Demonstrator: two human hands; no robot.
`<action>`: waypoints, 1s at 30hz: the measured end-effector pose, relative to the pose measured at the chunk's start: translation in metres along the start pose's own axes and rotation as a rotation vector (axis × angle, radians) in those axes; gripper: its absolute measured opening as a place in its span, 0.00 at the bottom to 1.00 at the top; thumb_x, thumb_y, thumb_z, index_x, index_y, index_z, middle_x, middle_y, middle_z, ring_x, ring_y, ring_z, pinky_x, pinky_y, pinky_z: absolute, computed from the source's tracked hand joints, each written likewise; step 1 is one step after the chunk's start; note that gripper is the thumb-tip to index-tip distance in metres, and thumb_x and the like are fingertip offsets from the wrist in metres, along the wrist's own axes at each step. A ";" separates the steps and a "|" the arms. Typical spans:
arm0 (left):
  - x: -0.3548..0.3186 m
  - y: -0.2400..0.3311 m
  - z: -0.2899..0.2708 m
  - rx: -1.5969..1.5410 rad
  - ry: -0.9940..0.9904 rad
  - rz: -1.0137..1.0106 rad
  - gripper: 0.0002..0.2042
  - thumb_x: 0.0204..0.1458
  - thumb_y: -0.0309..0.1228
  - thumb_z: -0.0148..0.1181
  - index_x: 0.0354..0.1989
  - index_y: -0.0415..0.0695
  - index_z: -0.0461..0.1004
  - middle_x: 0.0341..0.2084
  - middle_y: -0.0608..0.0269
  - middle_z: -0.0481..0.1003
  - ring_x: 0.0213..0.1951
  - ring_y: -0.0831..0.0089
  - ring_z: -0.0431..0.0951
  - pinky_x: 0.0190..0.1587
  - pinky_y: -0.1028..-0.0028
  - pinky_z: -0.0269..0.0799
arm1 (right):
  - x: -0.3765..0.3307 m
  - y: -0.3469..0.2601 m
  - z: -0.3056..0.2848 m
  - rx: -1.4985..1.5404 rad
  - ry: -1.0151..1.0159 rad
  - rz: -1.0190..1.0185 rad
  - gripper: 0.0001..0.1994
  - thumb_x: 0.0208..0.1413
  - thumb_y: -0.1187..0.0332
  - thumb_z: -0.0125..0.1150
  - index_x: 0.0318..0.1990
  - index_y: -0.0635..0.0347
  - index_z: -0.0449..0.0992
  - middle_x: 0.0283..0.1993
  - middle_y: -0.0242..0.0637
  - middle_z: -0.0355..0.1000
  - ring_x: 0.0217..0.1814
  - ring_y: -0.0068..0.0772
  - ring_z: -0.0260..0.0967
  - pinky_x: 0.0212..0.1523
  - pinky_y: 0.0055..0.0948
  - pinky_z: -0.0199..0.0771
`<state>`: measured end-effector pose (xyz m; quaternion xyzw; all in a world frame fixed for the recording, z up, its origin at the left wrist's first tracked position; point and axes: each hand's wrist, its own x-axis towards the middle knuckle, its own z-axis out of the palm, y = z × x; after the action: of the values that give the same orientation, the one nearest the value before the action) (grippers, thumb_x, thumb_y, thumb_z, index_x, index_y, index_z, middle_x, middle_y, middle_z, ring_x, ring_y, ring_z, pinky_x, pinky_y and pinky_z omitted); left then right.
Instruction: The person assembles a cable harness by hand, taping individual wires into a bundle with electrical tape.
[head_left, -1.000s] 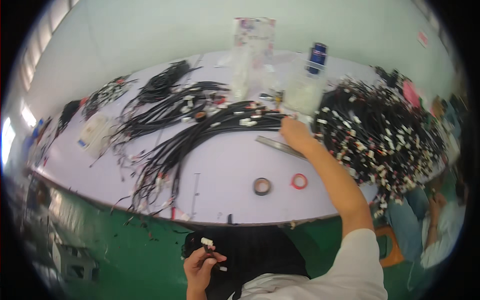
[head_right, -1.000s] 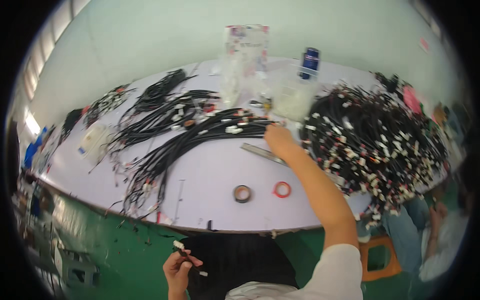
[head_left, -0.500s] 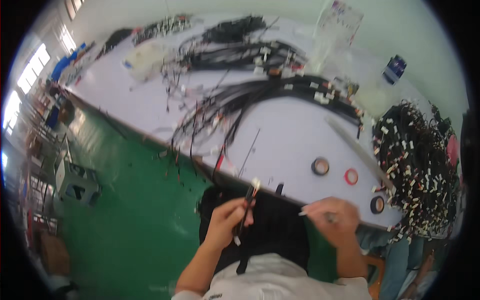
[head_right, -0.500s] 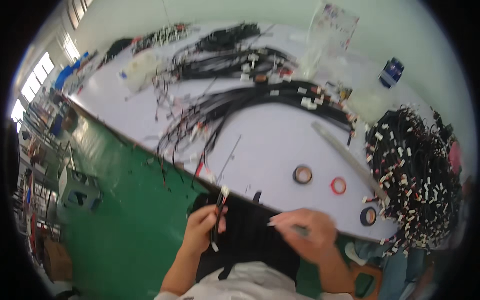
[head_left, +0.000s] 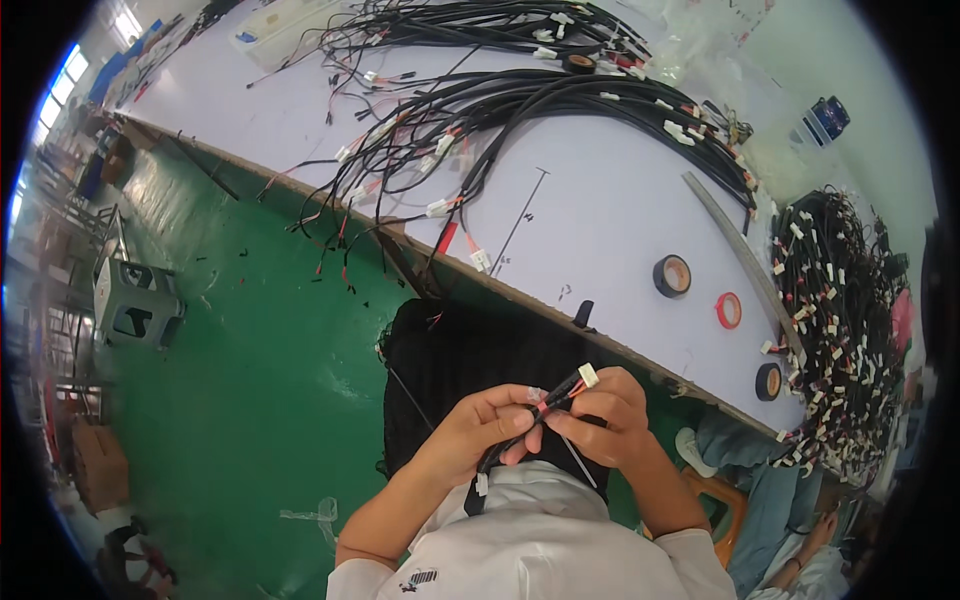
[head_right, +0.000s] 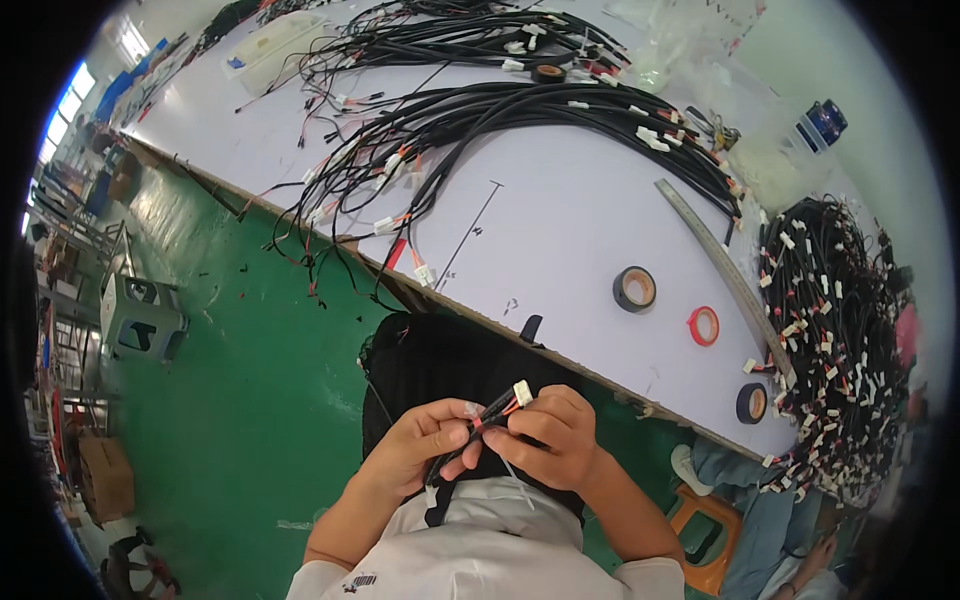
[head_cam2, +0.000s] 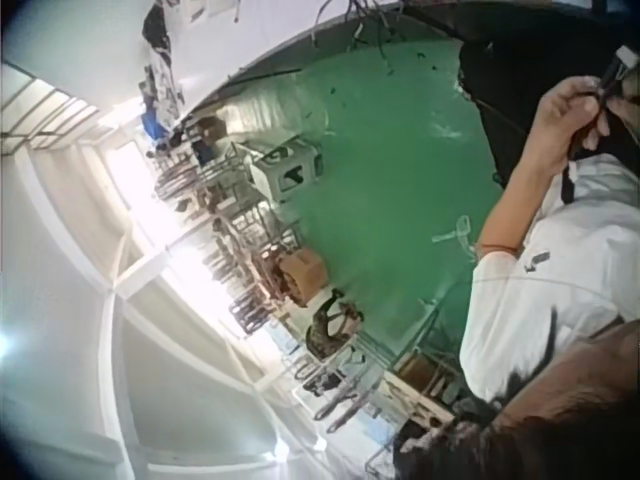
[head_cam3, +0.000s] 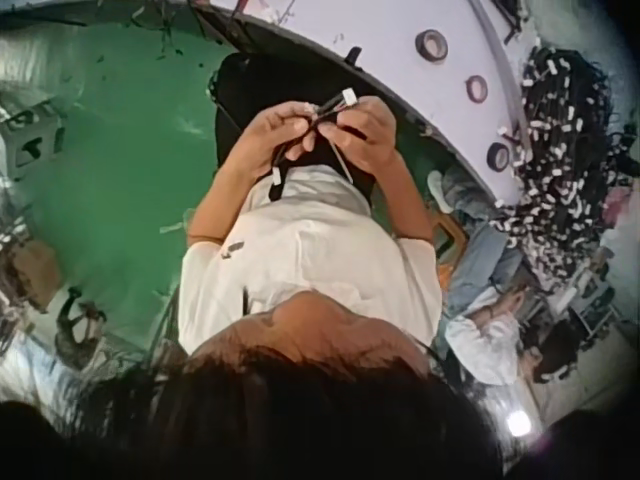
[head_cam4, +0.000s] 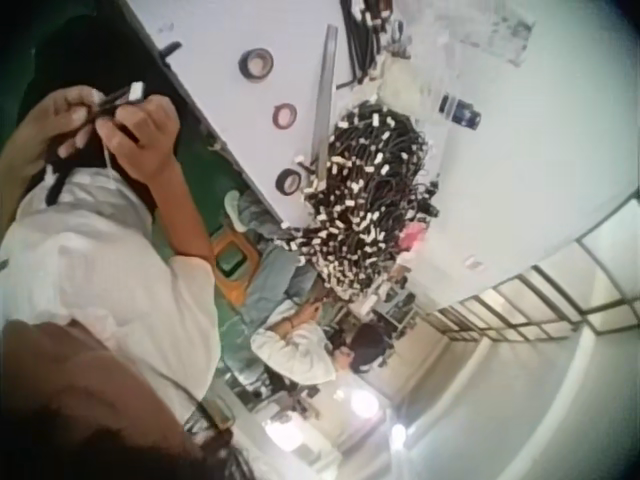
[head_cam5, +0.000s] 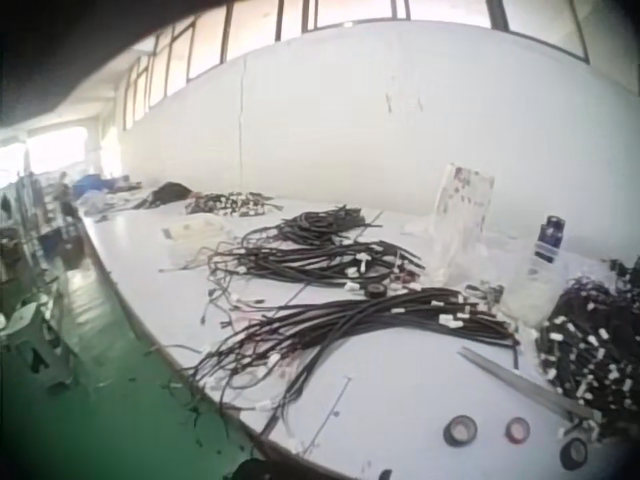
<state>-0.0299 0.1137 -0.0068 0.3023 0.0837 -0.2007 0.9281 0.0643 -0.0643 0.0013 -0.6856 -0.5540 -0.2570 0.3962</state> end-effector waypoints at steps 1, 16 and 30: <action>-0.002 -0.001 -0.001 -0.004 0.007 0.003 0.15 0.56 0.29 0.54 0.51 0.38 0.67 0.26 0.60 0.74 0.22 0.79 0.69 0.25 0.82 0.64 | 0.001 -0.001 0.000 0.008 -0.015 -0.002 0.11 0.33 0.72 0.67 0.30 0.52 0.78 0.29 0.26 0.64 0.25 0.24 0.62 0.26 0.26 0.64; -0.004 -0.002 0.011 0.196 0.215 0.042 0.18 0.53 0.27 0.58 0.52 0.36 0.70 0.37 0.62 0.77 0.23 0.82 0.64 0.27 0.83 0.62 | -0.004 -0.022 -0.007 0.415 -0.130 0.294 0.12 0.38 0.71 0.70 0.33 0.61 0.77 0.31 0.39 0.75 0.26 0.34 0.73 0.25 0.26 0.73; -0.004 -0.010 0.009 0.133 0.279 0.043 0.17 0.51 0.27 0.61 0.50 0.38 0.72 0.32 0.65 0.77 0.24 0.82 0.65 0.28 0.82 0.63 | -0.012 -0.029 -0.009 0.564 -0.088 0.553 0.12 0.39 0.75 0.70 0.34 0.64 0.78 0.34 0.42 0.75 0.33 0.37 0.75 0.32 0.26 0.76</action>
<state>-0.0370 0.1024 -0.0034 0.3896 0.1921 -0.1420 0.8895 0.0343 -0.0766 0.0042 -0.6835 -0.4137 0.0515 0.5992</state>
